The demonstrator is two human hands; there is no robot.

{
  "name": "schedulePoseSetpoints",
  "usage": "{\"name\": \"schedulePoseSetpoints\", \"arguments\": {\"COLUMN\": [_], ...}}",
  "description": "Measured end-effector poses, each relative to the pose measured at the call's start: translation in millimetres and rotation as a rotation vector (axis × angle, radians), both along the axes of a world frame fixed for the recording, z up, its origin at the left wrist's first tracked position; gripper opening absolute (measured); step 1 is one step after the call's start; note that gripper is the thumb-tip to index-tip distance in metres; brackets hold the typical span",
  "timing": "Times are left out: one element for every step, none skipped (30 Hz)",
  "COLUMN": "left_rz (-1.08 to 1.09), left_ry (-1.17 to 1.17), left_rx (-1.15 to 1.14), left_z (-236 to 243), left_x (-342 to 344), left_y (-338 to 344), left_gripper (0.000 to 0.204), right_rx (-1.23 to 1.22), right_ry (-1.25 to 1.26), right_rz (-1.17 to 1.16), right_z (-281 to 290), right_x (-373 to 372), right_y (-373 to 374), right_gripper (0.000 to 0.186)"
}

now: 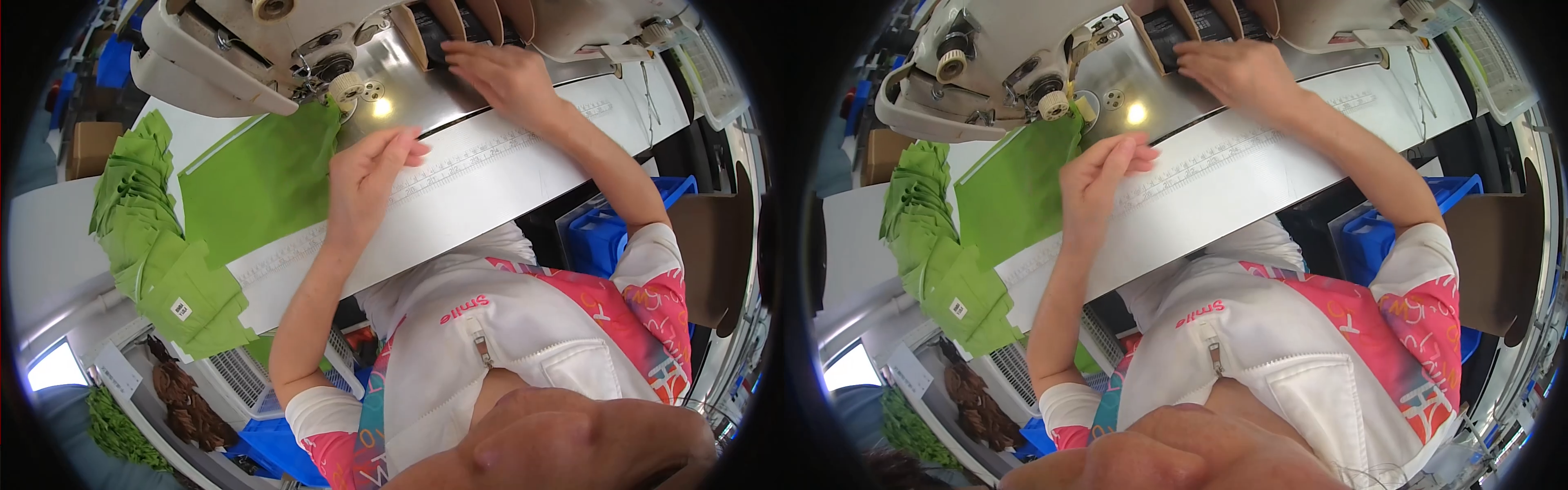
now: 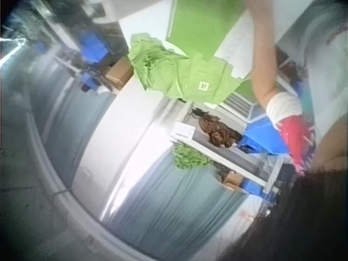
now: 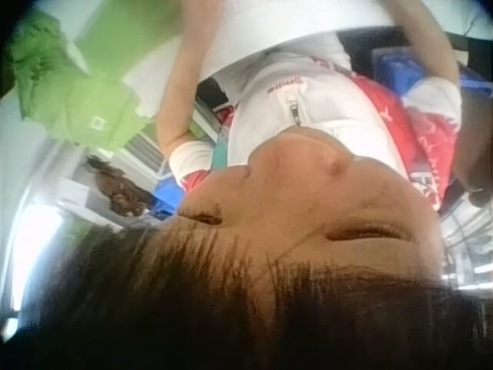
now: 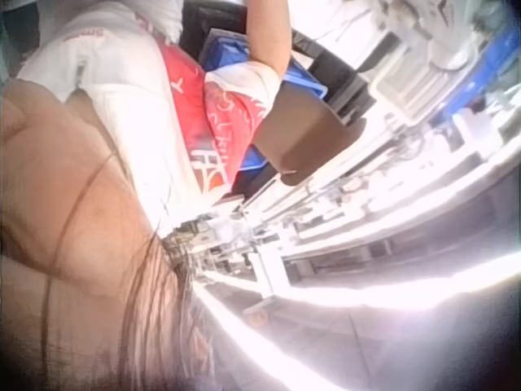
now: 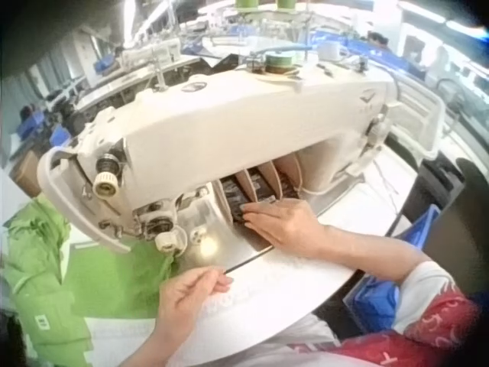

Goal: Sewing and assembling green fabric pouches using an industrial sewing machine.

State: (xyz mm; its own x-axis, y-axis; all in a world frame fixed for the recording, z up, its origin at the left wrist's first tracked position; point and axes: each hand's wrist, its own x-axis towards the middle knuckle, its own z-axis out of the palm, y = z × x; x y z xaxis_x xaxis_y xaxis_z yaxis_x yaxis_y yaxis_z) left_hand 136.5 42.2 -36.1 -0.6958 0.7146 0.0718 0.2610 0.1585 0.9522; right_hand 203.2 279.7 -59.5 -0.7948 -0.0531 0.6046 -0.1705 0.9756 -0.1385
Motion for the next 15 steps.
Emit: {"name": "schedulePoseSetpoints", "arguments": {"left_rz": [-0.034, -0.034, -0.056, -0.087, -0.060, -0.071, -0.015, 0.043, 0.003, 0.001, -0.023, -0.042, -0.041, -0.044, -0.043], "left_ry": [-0.663, -0.661, -0.801, -0.943, -0.983, -0.985, -0.976, -0.966, -0.973, -0.973, -0.980, -0.984, -0.982, -0.987, -0.992], "left_rx": [0.062, 0.063, 0.180, 0.298, 0.389, 0.388, 0.384, 0.380, 0.361, 0.361, 0.364, 0.368, 0.369, 0.367, 0.365], "left_z": [6, 1, -8, -13, -12, -13, -13, -13, -13, -13, -12, -12, -11, -10, -10], "left_x": [7, 10, 11, 12, 14, 14, 13, 13, 10, 11, 11, 11, 10, 10, 11], "left_y": [7, 13, 20, 27, 32, 36, 36, 35, 32, 32, 32, 32, 32, 33, 32], "left_gripper": [0.031, 0.031, 0.033, 0.034, 0.032, 0.032, 0.032, 0.032, 0.030, 0.030, 0.030, 0.030, 0.030, 0.031, 0.032], "right_rx": [0.022, 0.043, 0.072, 0.098, 0.070, 0.041, 0.039, 0.057, 0.080, 0.080, 0.189, 0.298, 0.229, 0.229, 0.166], "right_ry": [0.064, 0.128, 0.043, 0.013, 0.018, 0.021, 0.024, 0.072, 0.115, 0.116, 0.098, 0.082, 0.076, 0.077, 0.064], "right_rz": [0.079, 0.158, 0.197, 0.237, 0.276, 0.308, 0.310, 0.143, -0.031, -0.033, -0.035, -0.032, -0.047, -0.047, -0.046], "right_z": [4, 7, 10, 8, 7, 6, 10, 18, 20, 13, 2, -3, -8, -11, -10], "right_x": [9, 19, 31, 39, 42, 46, 40, 24, 12, 5, 1, -1, -1, -1, -1], "right_y": [-11, -23, -36, -45, -42, -38, -27, -7, 12, 27, 42, 46, 46, 49, 47], "right_gripper": [0.012, 0.012, 0.011, 0.015, 0.017, 0.018, 0.018, 0.016, 0.014, 0.014, 0.011, 0.009, 0.009, 0.009, 0.011]}}
